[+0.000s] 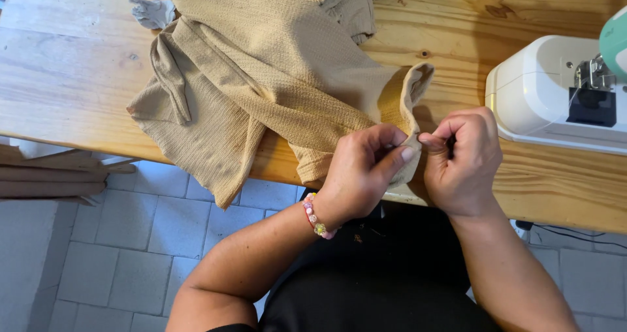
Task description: Trimming loose threads and folding the edges of a tan garment on a wooden table
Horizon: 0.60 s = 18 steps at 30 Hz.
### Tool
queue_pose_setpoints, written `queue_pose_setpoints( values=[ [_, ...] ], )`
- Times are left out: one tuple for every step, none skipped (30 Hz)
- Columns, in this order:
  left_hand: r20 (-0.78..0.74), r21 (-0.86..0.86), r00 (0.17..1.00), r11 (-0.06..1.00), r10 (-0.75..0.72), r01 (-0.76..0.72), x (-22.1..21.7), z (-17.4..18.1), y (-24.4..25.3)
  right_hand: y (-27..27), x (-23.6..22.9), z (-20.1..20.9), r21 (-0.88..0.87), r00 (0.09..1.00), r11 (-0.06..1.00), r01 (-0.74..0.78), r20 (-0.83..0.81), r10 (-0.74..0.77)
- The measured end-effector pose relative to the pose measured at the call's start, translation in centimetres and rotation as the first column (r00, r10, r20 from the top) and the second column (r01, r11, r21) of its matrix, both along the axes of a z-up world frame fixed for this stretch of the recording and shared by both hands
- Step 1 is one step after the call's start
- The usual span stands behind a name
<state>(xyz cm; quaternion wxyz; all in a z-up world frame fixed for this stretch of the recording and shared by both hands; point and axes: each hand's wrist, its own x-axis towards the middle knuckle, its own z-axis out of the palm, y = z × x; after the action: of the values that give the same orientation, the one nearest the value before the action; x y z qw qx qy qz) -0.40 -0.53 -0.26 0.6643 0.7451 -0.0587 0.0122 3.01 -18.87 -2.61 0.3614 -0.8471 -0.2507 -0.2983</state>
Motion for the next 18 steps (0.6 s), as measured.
queue_pose_setpoints(
  values=[
    [0.004,-0.017,1.000,1.000,-0.001,0.001,0.0,-0.3,-0.1,-0.1,0.1,-0.2,-0.026,0.999,1.000,0.017,0.029,-0.016],
    [0.005,-0.032,1.000,0.999,-0.003,0.003,-0.1,-0.7,-0.2,-0.1,0.0,-0.4,-0.051,0.998,0.998,0.036,0.054,-0.033],
    [0.005,-0.031,1.000,1.000,-0.004,0.004,0.1,-1.1,-0.2,-0.1,0.2,-0.7,-0.050,0.998,0.998,0.037,0.053,-0.035],
    [0.003,-0.060,1.000,0.998,-0.013,0.013,0.2,-1.5,-0.3,-0.2,0.3,-1.0,-0.088,0.996,0.994,0.065,0.066,-0.059],
    [0.002,-0.089,1.000,0.996,-0.021,0.021,0.3,-2.0,-0.4,-0.3,0.3,-1.3,-0.126,0.993,0.988,0.093,0.079,-0.083],
    [0.002,-0.089,1.000,0.996,-0.022,0.022,0.3,-2.3,-0.4,-0.3,0.5,-1.5,-0.127,0.993,0.988,0.093,0.078,-0.084],
    [0.005,-0.086,1.000,0.996,-0.025,0.025,0.4,-2.5,-0.5,-0.3,0.7,-1.8,-0.142,0.991,0.984,0.104,0.095,-0.091],
    [0.009,-0.080,1.000,0.996,-0.026,0.027,0.4,-2.8,-0.4,-0.1,0.9,-2.0,-0.156,0.989,0.981,0.113,0.113,-0.096],
    [0.010,-0.079,1.000,0.997,-0.025,0.026,0.3,-2.7,-0.3,0.0,1.0,-2.1,-0.154,0.989,0.982,0.112,0.114,-0.095],
    [0.006,-0.076,1.000,0.997,-0.021,0.021,0.3,-2.7,-0.3,0.1,1.0,-2.1,-0.159,0.988,0.980,0.120,0.121,-0.101],
    [0.001,-0.074,1.000,0.997,-0.016,0.016,0.2,-2.7,-0.2,0.2,1.0,-2.2,-0.163,0.986,0.978,0.128,0.127,-0.108],
    [-0.001,-0.076,1.000,0.997,-0.018,0.018,0.0,-2.4,-0.1,0.3,0.8,-2.1,-0.166,0.986,0.978,0.130,0.126,-0.110],
    [0.001,-0.071,1.000,0.997,-0.021,0.021,-0.1,-2.0,0.0,0.4,0.7,-1.9,-0.179,0.983,0.973,0.145,0.134,-0.122],
    [0.007,-0.063,1.000,0.998,-0.022,0.023,-0.1,-1.5,0.3,0.7,0.8,-1.7,-0.190,0.980,0.969,0.159,0.146,-0.133],
    [0.010,-0.063,1.000,0.998,-0.022,0.022,0.1,-1.7,0.3,0.8,0.9,-1.9,-0.189,0.980,0.969,0.159,0.149,-0.132],
    [0.018,-0.057,1.000,0.998,-0.021,0.022,0.0,-1.9,0.3,0.7,0.8,-2.2,-0.201,0.983,0.967,0.157,0.122,-0.135],
    [0.027,-0.051,0.999,0.998,-0.020,0.022,-0.1,-2.2,0.3,0.7,0.7,-2.5,-0.213,0.986,0.965,0.155,0.096,-0.137],
    [0.031,-0.049,0.999,0.999,-0.021,0.022,-0.6,-1.4,0.1,0.5,1.0,-1.9,-0.210,0.985,0.965,0.156,0.100,-0.138]
  ],
)
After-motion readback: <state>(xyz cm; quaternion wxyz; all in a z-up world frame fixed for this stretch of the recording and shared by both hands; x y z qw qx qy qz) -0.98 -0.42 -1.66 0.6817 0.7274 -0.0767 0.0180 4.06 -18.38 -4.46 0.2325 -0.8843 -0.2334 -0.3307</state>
